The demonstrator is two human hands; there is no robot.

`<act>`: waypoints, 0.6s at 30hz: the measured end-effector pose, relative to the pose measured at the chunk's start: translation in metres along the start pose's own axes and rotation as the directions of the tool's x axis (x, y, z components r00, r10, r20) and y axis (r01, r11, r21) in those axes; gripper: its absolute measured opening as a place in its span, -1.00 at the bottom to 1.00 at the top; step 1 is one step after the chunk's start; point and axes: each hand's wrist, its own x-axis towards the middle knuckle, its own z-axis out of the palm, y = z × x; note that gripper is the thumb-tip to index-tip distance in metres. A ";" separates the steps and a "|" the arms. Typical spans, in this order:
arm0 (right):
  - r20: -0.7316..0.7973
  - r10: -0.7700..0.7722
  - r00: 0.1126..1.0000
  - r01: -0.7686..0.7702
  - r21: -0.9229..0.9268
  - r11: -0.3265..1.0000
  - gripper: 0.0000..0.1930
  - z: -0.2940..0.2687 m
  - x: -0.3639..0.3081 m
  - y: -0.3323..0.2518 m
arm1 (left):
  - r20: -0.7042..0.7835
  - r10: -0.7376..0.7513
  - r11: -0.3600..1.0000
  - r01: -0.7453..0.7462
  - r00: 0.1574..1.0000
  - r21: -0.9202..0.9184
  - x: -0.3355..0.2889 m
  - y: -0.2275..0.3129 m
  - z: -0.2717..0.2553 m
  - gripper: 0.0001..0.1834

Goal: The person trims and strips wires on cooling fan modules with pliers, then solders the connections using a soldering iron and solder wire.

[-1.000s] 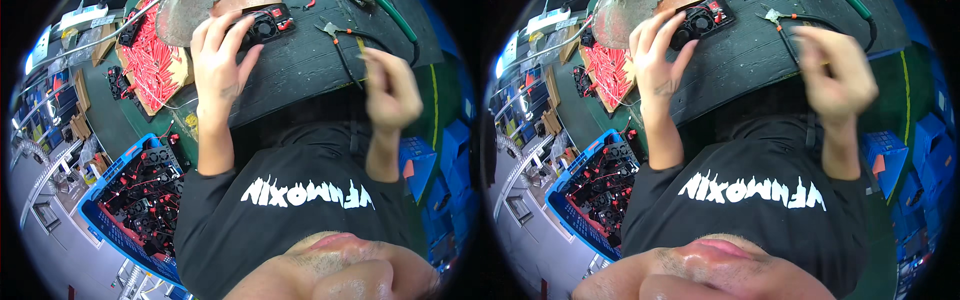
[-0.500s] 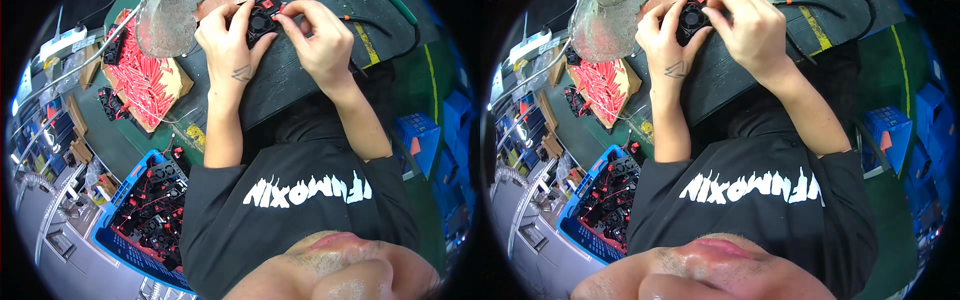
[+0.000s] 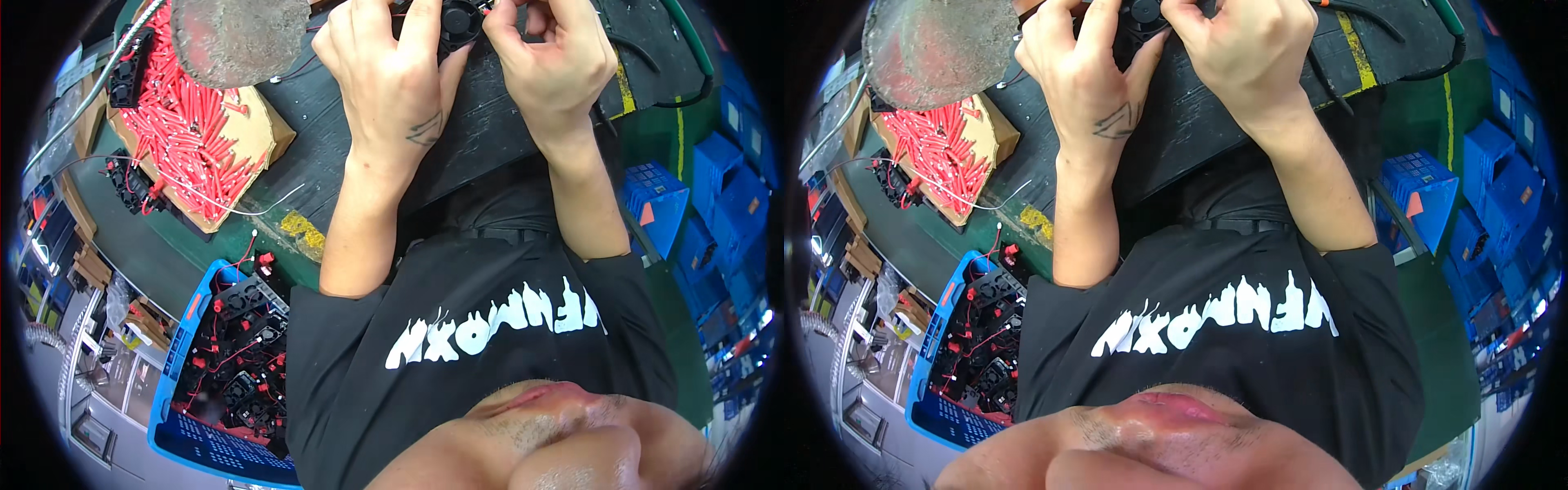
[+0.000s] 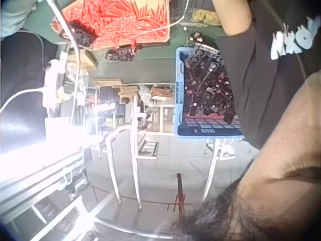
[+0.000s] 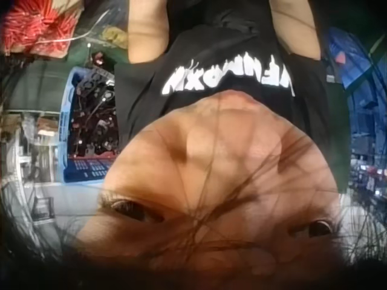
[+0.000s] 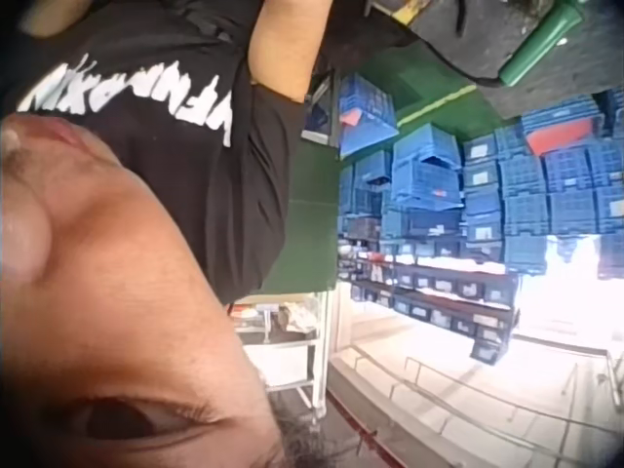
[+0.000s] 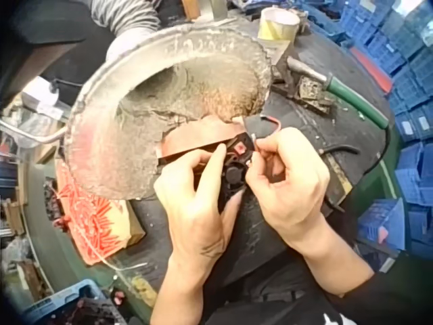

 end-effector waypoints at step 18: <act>0.051 -0.073 0.996 0.076 -0.046 0.996 -0.89 0.001 0.010 0.006 | -0.091 0.088 0.995 -0.084 0.992 0.045 -0.007 -0.009 0.015 -0.29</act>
